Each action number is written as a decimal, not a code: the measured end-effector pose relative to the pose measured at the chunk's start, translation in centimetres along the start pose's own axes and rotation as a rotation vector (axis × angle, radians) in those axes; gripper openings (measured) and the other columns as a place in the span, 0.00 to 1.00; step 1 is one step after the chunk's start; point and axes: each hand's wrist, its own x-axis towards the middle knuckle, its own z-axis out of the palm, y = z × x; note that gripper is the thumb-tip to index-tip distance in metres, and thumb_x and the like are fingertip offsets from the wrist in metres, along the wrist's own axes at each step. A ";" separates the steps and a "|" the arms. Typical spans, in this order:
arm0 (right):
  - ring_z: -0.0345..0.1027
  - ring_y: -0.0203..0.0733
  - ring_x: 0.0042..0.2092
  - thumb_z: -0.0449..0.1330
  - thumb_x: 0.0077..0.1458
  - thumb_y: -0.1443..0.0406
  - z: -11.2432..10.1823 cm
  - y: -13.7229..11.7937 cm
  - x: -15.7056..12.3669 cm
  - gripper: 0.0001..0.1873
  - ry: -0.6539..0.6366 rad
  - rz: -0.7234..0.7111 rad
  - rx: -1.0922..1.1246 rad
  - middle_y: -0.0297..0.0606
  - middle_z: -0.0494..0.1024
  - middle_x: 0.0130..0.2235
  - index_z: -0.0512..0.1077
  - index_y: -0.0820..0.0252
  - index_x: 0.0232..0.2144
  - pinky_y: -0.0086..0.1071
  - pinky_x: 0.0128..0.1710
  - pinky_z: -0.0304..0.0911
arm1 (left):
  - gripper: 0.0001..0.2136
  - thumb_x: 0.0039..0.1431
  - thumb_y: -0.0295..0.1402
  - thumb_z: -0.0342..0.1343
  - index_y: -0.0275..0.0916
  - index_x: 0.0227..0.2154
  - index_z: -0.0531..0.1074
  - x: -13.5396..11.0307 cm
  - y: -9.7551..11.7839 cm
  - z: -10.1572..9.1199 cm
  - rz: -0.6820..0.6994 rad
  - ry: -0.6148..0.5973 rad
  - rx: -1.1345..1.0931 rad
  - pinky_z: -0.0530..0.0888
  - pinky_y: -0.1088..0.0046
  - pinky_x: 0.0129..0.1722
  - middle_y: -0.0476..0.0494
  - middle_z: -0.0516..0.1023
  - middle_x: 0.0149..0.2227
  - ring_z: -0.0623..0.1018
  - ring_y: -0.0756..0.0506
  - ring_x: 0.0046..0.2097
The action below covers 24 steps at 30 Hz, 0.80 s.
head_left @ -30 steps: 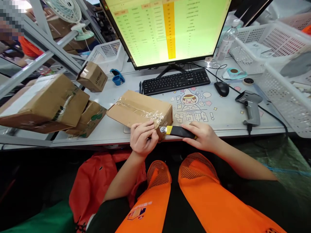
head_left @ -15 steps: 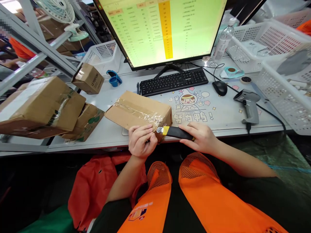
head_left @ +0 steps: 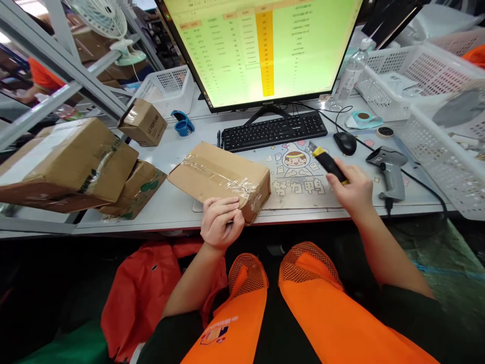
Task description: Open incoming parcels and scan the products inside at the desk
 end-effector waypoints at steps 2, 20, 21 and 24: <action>0.76 0.47 0.39 0.62 0.68 0.54 -0.4 -1.4 -0.7 0.25 -0.081 -0.169 0.134 0.47 0.82 0.41 0.78 0.62 0.60 0.37 0.39 0.72 | 0.08 0.59 0.24 0.63 0.43 0.34 0.71 -0.4 -0.3 -0.2 0.001 0.003 0.001 0.79 0.57 0.47 0.50 0.82 0.34 0.87 0.43 0.39; 0.72 0.43 0.38 0.66 0.66 0.54 2.6 -5.7 -1.6 0.23 -0.124 -0.410 0.316 0.42 0.79 0.38 0.80 0.53 0.59 0.35 0.38 0.69 | 0.10 0.58 0.21 0.65 0.42 0.39 0.76 1.5 1.1 -0.3 0.009 -0.076 0.061 0.79 0.61 0.45 0.42 0.87 0.41 0.88 0.39 0.46; 0.72 0.43 0.37 0.67 0.66 0.54 2.8 -5.9 -1.7 0.23 -0.130 -0.407 0.323 0.42 0.79 0.38 0.79 0.53 0.59 0.35 0.38 0.68 | 0.10 0.59 0.21 0.65 0.41 0.39 0.76 1.4 1.1 -0.3 0.004 -0.065 0.064 0.79 0.61 0.44 0.43 0.87 0.40 0.88 0.39 0.45; 0.71 0.42 0.37 0.67 0.66 0.54 3.2 -6.3 -1.6 0.23 -0.113 -0.424 0.353 0.42 0.78 0.38 0.79 0.55 0.60 0.34 0.37 0.67 | 0.09 0.60 0.21 0.65 0.41 0.38 0.75 1.2 1.1 -0.2 -0.014 -0.034 0.071 0.79 0.62 0.43 0.43 0.87 0.39 0.88 0.40 0.43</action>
